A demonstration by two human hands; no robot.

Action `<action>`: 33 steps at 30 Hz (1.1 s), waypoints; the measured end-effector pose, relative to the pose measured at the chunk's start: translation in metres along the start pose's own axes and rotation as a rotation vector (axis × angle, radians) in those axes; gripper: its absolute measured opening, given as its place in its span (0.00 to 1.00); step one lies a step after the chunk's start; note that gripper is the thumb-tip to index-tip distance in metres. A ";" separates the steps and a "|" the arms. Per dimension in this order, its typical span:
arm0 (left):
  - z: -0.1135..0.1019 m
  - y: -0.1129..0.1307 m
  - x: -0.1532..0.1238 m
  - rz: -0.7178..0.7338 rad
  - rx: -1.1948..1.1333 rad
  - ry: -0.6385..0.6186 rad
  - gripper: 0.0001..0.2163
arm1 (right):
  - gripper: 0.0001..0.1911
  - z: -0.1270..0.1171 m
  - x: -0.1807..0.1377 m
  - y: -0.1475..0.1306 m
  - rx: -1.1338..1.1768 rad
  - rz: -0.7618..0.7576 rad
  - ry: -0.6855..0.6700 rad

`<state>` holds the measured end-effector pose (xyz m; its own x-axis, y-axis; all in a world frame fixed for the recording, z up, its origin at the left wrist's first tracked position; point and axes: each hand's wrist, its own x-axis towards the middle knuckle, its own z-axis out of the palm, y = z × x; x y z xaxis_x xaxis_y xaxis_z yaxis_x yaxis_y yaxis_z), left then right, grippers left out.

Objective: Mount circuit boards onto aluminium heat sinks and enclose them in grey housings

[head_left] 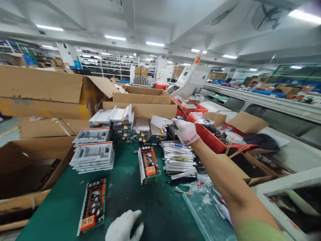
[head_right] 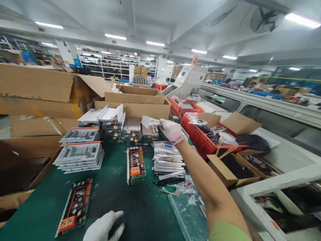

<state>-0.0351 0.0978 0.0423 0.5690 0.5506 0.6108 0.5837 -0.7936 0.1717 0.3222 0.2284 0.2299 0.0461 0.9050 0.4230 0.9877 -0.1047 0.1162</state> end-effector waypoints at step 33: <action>0.001 0.075 -0.010 0.103 -0.065 0.061 0.09 | 0.11 0.069 -0.188 -0.012 0.225 0.136 -0.498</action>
<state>0.0033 0.0327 0.0483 0.5868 0.4500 0.6732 0.4838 -0.8615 0.1541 0.3120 0.0884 0.0867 0.1860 0.9806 -0.0610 0.9730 -0.1925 -0.1274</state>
